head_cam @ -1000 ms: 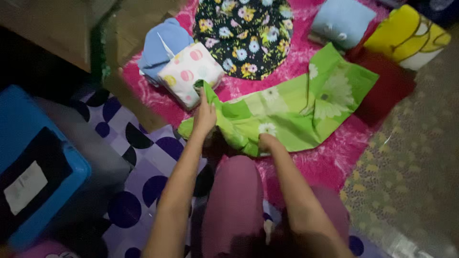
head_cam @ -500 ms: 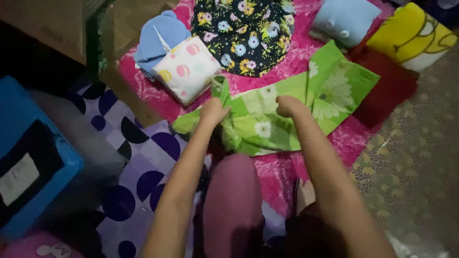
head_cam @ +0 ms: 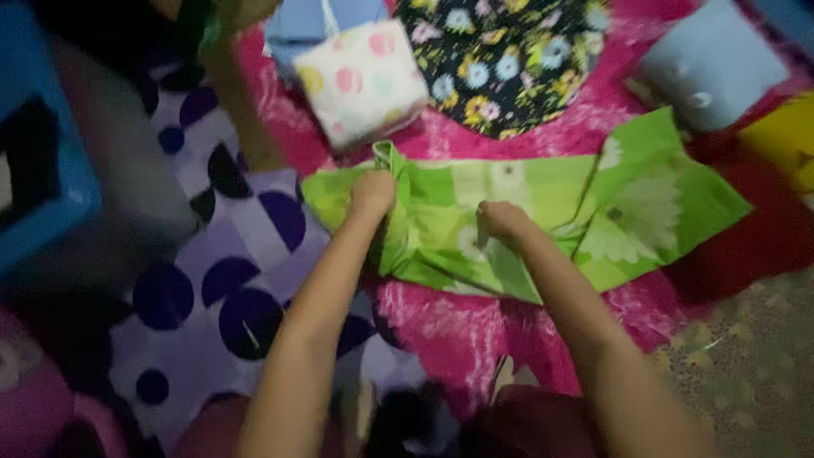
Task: The person folds a red towel, a green floral sheet, and a black floral sheet on a pink rug, stacking each neatly after folding.
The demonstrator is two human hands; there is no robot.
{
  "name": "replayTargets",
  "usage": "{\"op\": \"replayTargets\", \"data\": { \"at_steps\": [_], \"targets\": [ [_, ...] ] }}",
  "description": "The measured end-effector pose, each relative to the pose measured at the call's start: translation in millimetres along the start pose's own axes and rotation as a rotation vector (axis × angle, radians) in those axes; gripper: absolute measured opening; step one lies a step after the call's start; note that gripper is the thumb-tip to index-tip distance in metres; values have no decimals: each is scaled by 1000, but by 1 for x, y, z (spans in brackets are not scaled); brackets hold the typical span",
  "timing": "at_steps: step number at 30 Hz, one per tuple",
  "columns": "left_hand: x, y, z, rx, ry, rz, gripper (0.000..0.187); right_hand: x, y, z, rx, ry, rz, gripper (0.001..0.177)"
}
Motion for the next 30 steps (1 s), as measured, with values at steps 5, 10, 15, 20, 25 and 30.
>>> {"op": "replayTargets", "data": {
  "at_steps": [5, 10, 15, 20, 25, 30],
  "targets": [
    [-41, 34, -37, 67, 14, 7, 35, 16, 19, -30, -4, 29, -91, 51],
    [-29, 36, -54, 98, -97, 33, 34, 7, 2, -37, 9, 124, -176, 48],
    [85, 34, -47, -66, -377, 137, 31, -29, -17, -4, 34, 164, -250, 45],
    [125, 89, -146, -55, -473, -64, 24, -56, -30, 48, 27, 227, -191, 43],
    [48, 76, -244, 15, -438, -205, 25, -50, -26, 69, 30, 268, -47, 40],
    [-51, 26, -214, -200, -368, -78, 27, -52, -4, 31, 34, 373, -40, 39]
  ]
}}
Point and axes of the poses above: each hand's wrist, its own y-axis away from the middle knuckle, its own x-axis out of the back of the hand, z = x × y, the point moved 10 cm from there along -y, towards the middle knuckle, and after that the axes turned 1 degree about -x, right-handed, at the moved point
